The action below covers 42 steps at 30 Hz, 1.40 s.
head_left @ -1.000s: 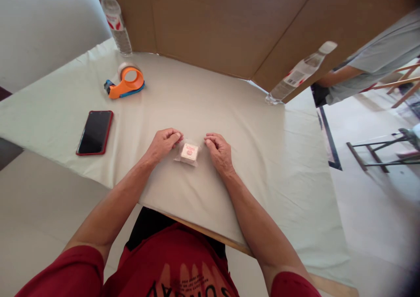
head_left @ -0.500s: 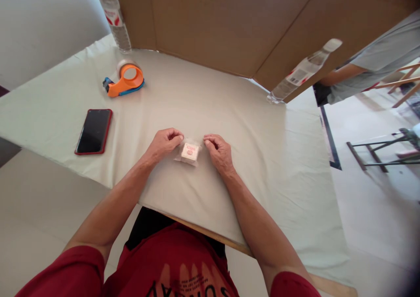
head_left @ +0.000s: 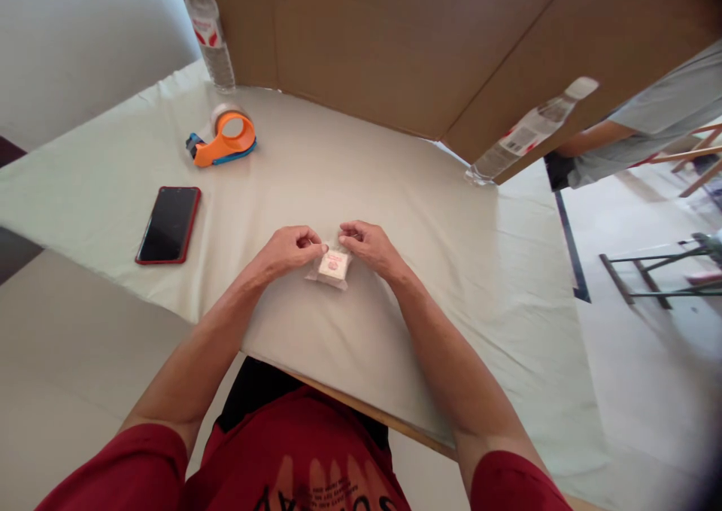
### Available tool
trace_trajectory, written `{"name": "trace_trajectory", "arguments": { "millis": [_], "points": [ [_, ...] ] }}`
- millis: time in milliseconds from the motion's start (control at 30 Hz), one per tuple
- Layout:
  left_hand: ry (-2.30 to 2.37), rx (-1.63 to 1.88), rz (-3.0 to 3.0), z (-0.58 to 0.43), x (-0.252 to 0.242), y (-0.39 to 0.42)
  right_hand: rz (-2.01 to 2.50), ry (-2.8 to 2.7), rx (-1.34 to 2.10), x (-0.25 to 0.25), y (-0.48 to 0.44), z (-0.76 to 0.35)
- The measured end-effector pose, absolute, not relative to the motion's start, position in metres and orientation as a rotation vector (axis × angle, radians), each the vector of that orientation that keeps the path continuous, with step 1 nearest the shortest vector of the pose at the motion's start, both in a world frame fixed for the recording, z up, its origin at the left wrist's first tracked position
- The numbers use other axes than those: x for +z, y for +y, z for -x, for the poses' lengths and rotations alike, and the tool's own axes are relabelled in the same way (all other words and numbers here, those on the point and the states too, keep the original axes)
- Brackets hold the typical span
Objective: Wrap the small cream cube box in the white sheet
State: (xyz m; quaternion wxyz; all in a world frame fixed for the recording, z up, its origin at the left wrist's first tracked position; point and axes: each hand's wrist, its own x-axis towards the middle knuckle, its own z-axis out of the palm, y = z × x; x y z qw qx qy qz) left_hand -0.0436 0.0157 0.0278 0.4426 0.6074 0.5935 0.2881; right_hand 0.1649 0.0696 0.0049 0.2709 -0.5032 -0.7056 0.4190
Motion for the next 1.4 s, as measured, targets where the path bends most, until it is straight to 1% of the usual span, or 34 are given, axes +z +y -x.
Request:
{"name": "trace_trajectory", "arguments": {
  "millis": [200,433,1000,1400],
  "points": [
    [1.410,0.626,-1.596,0.047,0.023,0.015,1.401,-1.986,1.242,0.012,0.077,-0.152],
    [1.333,0.537,-1.672,0.048,0.021,0.014,1.281,-1.919,1.351,0.015,0.069,-0.158],
    [1.317,0.653,-1.515,0.042,0.018,0.013,1.211,-1.671,1.451,0.021,0.056,-0.159],
    [1.300,0.660,-1.467,0.041,0.016,0.015,1.173,-1.789,1.438,0.023,0.054,-0.164]
  ]
}}
